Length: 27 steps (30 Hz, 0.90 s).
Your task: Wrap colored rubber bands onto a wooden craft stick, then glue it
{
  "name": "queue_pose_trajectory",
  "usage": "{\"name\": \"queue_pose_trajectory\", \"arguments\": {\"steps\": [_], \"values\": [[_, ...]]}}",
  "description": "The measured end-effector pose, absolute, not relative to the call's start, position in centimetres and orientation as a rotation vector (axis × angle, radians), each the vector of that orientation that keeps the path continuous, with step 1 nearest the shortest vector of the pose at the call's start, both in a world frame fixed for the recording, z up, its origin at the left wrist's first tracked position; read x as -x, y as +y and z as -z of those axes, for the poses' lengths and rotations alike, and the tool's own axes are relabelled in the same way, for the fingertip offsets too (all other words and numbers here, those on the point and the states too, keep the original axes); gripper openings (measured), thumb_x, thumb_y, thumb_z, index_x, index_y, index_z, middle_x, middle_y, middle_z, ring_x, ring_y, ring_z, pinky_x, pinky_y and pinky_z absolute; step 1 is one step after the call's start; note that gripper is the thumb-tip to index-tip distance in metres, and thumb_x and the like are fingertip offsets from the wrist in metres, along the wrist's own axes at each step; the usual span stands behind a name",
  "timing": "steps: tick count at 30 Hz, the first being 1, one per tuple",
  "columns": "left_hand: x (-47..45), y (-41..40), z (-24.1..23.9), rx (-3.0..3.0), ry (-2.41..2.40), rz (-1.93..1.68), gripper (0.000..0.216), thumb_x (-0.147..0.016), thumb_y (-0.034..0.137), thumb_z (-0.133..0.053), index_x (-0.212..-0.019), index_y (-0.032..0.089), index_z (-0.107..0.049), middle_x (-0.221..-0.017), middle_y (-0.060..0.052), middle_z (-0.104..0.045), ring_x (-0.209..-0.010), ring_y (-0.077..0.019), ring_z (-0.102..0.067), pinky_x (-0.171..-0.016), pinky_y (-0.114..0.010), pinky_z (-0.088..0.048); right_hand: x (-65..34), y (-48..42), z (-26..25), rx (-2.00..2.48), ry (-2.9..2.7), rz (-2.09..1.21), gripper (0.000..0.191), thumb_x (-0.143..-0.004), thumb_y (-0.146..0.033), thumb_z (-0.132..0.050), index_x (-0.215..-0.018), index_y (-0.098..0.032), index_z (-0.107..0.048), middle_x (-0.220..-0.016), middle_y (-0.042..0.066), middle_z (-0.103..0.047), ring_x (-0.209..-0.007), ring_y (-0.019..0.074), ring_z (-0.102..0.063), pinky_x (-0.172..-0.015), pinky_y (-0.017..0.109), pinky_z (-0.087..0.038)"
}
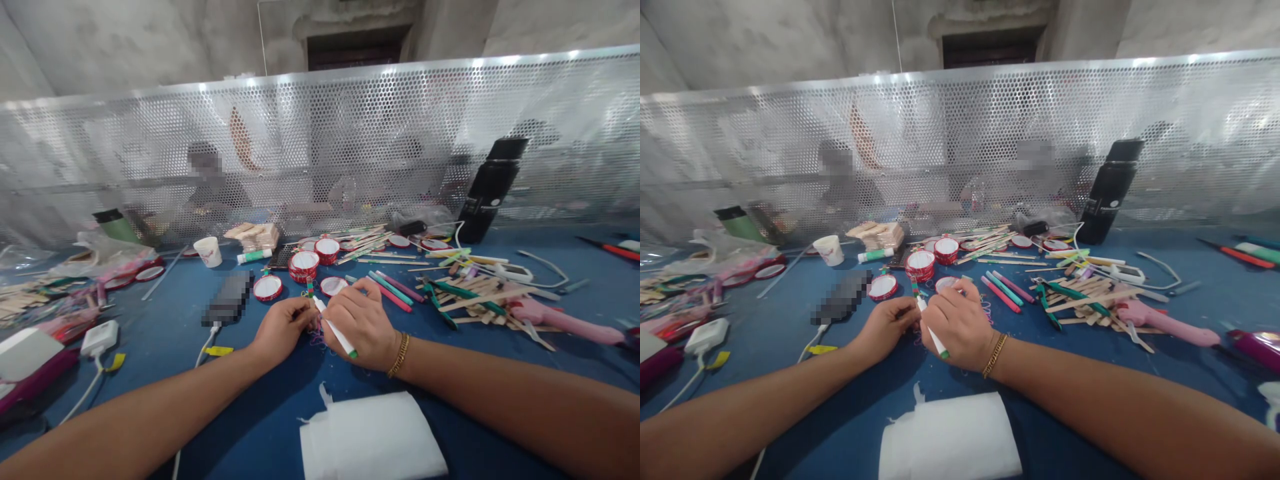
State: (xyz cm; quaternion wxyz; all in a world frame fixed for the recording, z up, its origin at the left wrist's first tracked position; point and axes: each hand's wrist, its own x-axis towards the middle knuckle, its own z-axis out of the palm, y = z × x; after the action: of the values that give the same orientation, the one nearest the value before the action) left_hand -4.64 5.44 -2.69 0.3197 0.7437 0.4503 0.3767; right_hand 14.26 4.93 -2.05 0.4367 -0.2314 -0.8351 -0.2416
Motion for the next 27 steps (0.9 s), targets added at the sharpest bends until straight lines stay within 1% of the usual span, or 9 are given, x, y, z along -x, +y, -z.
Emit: {"name": "queue_pose_trajectory", "arguments": {"steps": [7, 14, 21, 27], "values": [[4.76, 5.53, 2.77, -1.968, 1.194, -0.995, 0.025, -0.089, 0.023, -0.052, -0.065, 0.017, -0.056, -0.062, 0.005, -0.053, -0.061, -0.0115, -0.047, -0.058, -0.022, -0.035, -14.16, 4.94, 2.08, 0.534, -2.094, 0.598, 0.012, -0.085, -0.016, -0.055, -0.074, -0.019, -0.053, -0.069, -0.002, -0.060, -0.072, 0.0143, -0.053, -0.085, 0.038, -0.031], [4.57, 5.55, 2.81, -1.923, 1.152, -0.996, 0.026, -0.091, 0.031, -0.054, -0.069, 0.017, -0.058, -0.065, 0.003, -0.056, -0.064, -0.0128, -0.050, -0.061, -0.023, -0.039, -14.28, 5.07, 2.09, 0.603, -2.070, 0.634, 0.014, -0.083, -0.016, -0.054, -0.070, -0.020, -0.050, -0.066, -0.002, -0.055, -0.069, 0.0151, -0.047, -0.083, 0.038, -0.031], [4.76, 5.58, 2.93, -1.936, 1.181, -0.995, 0.026, -0.089, 0.025, -0.052, -0.065, 0.018, -0.055, -0.062, 0.004, -0.053, -0.062, -0.0124, -0.049, -0.059, -0.023, -0.037, -14.15, 4.97, 2.16, 0.540, -2.101, 0.592, 0.012, -0.085, -0.016, -0.054, -0.073, -0.019, -0.053, -0.068, -0.002, -0.059, -0.072, 0.0146, -0.052, -0.085, 0.038, -0.030], [4.66, 5.59, 2.88, -1.921, 1.160, -0.990, 0.026, -0.091, 0.029, -0.052, -0.069, 0.017, -0.058, -0.064, 0.003, -0.056, -0.063, -0.0130, -0.051, -0.062, -0.024, -0.039, -14.20, 5.16, 2.25, 0.580, -2.082, 0.637, 0.014, -0.085, -0.018, -0.053, -0.072, -0.020, -0.050, -0.067, -0.002, -0.057, -0.071, 0.0148, -0.048, -0.084, 0.038, -0.030]]}}
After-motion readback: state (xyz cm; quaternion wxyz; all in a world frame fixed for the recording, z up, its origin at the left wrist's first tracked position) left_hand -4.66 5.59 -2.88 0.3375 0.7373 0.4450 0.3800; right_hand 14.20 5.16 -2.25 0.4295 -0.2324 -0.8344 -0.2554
